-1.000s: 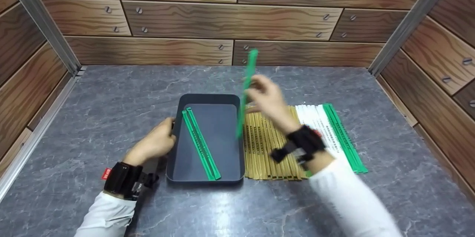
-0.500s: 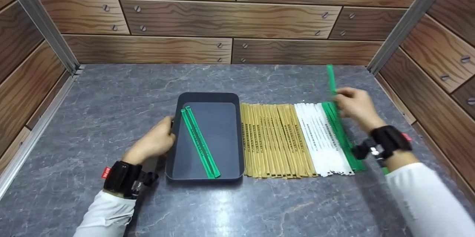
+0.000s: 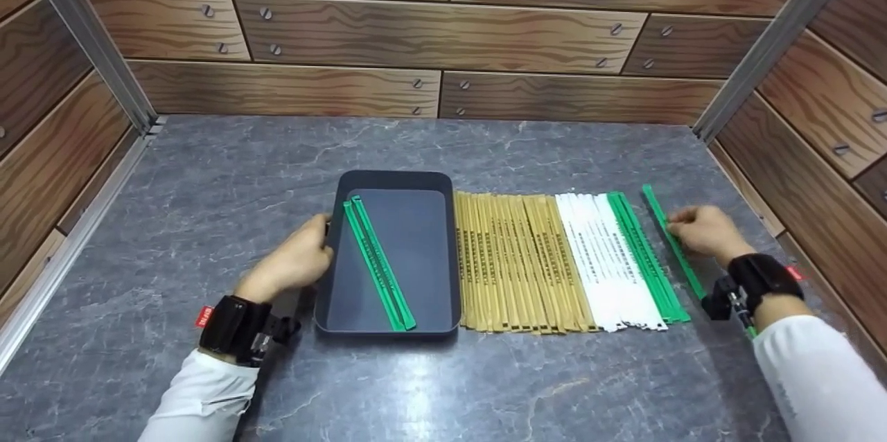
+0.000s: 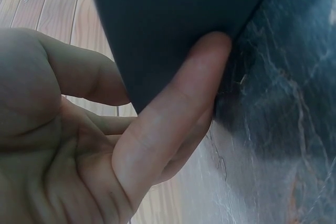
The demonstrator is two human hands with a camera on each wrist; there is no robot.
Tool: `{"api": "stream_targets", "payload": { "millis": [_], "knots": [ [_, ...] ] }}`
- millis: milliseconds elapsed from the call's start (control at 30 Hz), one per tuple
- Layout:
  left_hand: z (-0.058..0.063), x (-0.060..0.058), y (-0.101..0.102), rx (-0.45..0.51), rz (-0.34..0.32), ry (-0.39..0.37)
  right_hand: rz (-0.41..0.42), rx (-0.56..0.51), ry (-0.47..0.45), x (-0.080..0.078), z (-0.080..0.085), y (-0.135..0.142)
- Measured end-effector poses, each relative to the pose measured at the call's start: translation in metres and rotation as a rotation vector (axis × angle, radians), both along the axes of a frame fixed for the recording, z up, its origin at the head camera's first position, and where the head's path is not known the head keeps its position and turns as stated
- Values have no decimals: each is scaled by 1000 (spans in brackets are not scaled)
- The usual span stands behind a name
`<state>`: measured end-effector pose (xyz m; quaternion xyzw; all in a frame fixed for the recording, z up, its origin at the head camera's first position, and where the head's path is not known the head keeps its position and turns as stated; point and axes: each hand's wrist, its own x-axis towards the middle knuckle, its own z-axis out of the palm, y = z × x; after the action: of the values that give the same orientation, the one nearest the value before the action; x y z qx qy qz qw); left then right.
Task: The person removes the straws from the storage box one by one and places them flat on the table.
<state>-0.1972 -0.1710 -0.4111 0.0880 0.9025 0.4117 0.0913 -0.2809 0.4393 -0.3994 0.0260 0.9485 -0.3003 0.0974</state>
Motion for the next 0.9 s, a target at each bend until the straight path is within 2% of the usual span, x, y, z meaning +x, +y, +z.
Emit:
{"api": "stream_targets", "payload": {
  "millis": [233,467,900],
  "knots": [
    [0,1,0,1,-7,12,25,-5,-28,3,-10,-2],
    [1,1,0,-9,-5,6,38,-6,5,5,-12,-8],
    [0,0,0,-11,-5,27,29,-36,-12,5,-14,-19]
  ]
}}
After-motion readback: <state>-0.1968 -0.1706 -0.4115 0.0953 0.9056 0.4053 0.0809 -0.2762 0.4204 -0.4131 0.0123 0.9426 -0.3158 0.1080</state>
